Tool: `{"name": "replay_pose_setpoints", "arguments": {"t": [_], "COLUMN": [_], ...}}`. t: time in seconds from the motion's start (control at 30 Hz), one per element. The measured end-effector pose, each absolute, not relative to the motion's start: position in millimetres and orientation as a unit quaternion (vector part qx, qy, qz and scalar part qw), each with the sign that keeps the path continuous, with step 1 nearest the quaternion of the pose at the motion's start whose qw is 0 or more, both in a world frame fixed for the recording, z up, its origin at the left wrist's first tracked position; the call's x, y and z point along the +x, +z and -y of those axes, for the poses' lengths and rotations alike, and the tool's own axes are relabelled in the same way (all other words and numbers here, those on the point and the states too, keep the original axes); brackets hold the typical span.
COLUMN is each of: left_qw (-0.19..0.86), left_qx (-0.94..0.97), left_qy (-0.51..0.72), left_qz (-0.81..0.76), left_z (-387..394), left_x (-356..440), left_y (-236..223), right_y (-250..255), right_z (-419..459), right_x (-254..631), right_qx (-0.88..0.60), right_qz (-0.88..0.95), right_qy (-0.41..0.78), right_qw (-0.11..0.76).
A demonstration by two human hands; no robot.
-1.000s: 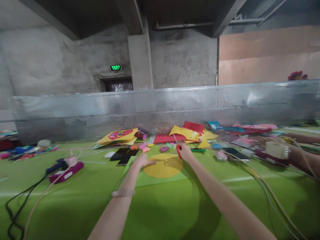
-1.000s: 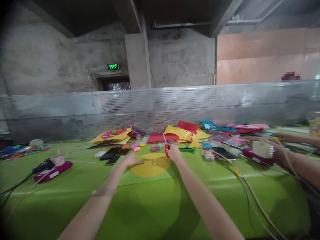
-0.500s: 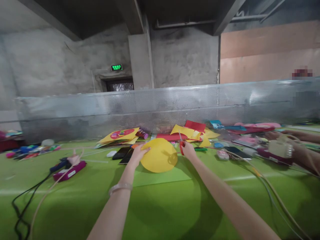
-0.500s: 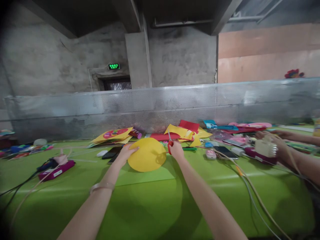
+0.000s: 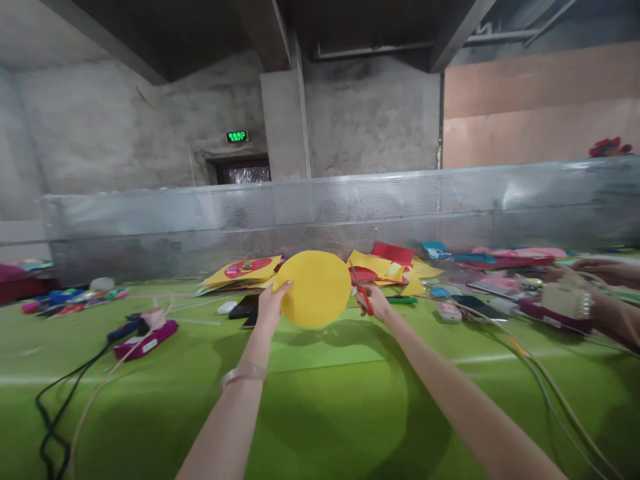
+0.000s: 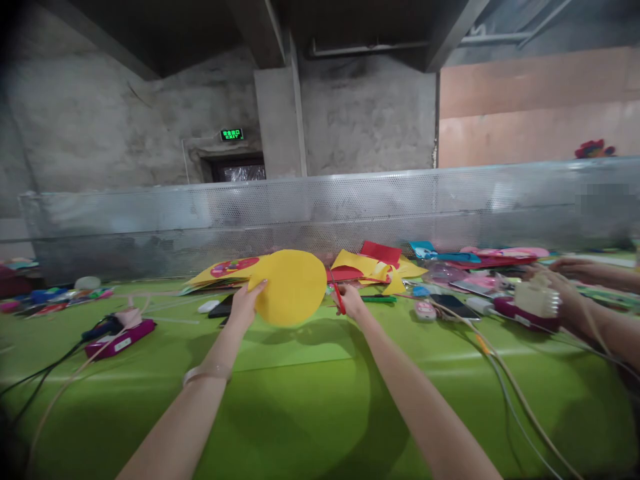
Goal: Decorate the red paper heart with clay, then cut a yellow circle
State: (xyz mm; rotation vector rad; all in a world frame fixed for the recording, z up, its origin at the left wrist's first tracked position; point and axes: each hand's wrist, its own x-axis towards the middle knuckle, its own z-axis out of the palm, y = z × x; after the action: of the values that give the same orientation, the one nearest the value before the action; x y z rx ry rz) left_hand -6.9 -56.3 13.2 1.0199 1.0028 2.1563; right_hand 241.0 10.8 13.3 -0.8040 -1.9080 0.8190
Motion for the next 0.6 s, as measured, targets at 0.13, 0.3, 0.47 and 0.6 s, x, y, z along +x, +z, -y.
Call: {"name": "replay_pose_setpoints", "arguments": {"t": [0.13,0.3,0.47,0.6], "left_qw": [0.266,0.275,0.274,0.27], "left_qx": [0.386,0.382,0.385,0.387], "left_qy": [0.797,0.798,0.796,0.793], "left_qz": [-0.381,-0.377,-0.377,-0.385], "left_z": [55.1,52.2,50.7,51.2], "left_x": [-8.0,-10.1,-10.9,-9.9], "left_y": [12.5,10.5,9.0,9.7], "right_y": [12.2,12.1,13.3,11.9], "right_z": [-11.8,-10.8,-9.7,-10.5], "right_x": [240.4,240.4,241.0,241.5], "right_qx": [-0.313,-0.313,-0.319,-0.323], "right_qz": [0.769,0.769,0.774,0.778], "right_qy": [0.345,0.344,0.342,0.342], "right_qw": [0.437,0.438,0.426,0.417]}}
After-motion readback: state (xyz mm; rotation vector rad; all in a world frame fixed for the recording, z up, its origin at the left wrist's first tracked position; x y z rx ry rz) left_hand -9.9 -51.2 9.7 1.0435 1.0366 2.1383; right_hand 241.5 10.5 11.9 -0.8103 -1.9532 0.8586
